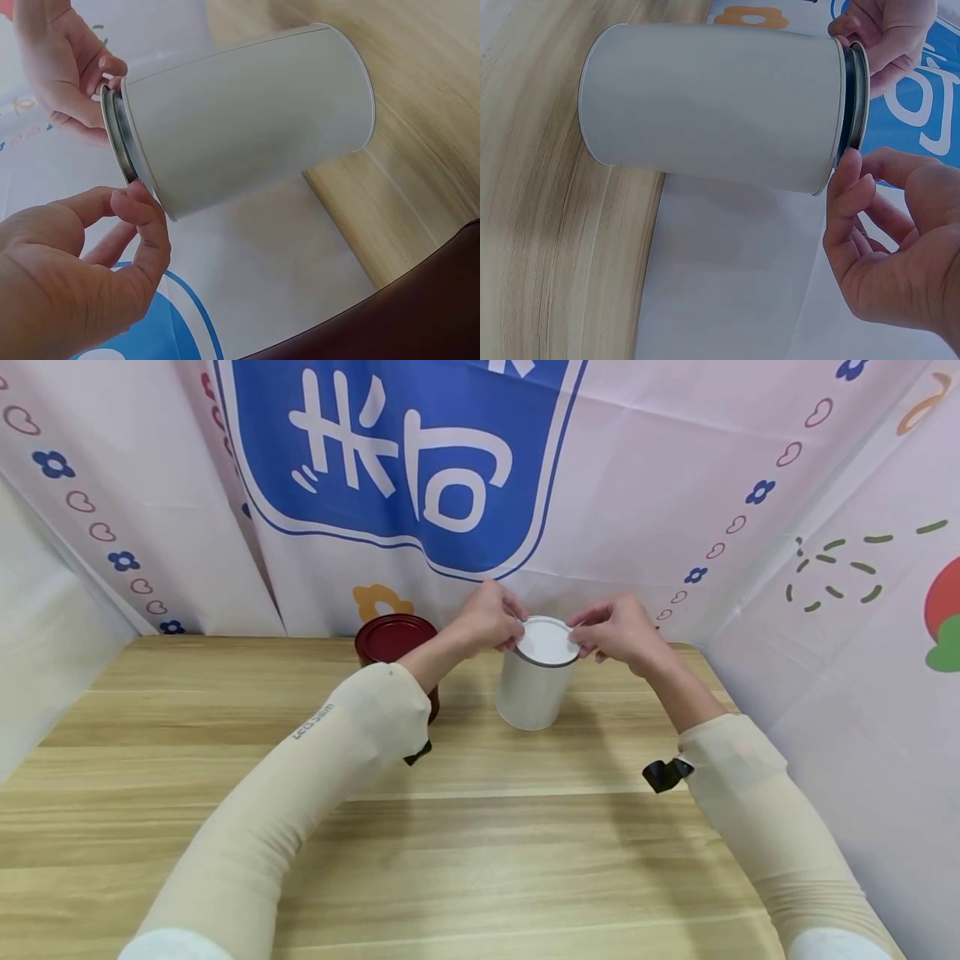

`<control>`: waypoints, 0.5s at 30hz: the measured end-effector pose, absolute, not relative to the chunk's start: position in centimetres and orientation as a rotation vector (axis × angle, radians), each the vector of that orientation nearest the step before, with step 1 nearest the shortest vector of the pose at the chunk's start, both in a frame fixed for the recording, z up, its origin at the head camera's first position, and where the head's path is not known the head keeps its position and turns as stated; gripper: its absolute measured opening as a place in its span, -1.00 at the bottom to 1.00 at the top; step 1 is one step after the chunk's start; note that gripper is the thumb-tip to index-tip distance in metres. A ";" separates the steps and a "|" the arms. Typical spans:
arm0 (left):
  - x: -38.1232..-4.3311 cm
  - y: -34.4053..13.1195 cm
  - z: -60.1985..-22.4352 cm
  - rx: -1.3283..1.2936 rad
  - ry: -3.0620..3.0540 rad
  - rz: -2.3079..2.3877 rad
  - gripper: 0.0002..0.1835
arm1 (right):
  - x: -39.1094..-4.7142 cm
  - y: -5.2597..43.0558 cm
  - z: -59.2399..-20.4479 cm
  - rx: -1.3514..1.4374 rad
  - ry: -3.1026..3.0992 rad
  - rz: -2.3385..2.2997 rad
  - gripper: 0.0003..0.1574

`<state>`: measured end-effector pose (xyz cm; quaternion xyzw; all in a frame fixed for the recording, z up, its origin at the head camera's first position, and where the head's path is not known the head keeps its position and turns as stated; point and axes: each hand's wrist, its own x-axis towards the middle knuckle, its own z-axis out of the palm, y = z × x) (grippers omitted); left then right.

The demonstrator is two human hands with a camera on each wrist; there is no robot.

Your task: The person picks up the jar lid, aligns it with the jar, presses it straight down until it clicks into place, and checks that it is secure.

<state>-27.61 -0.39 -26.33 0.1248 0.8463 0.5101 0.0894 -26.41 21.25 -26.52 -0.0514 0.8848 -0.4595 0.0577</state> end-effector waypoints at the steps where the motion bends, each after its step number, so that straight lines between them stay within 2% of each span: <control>1: -27.6 -0.3 -26.3 0.371 2.525 1.511 -0.75 | -26.5 21.2 -26.6 -0.159 2.689 -1.387 -0.69; 15: -28.0 0.2 -26.5 0.364 2.639 1.410 -0.75 | -26.8 20.9 -26.7 -0.185 2.751 -1.329 -0.74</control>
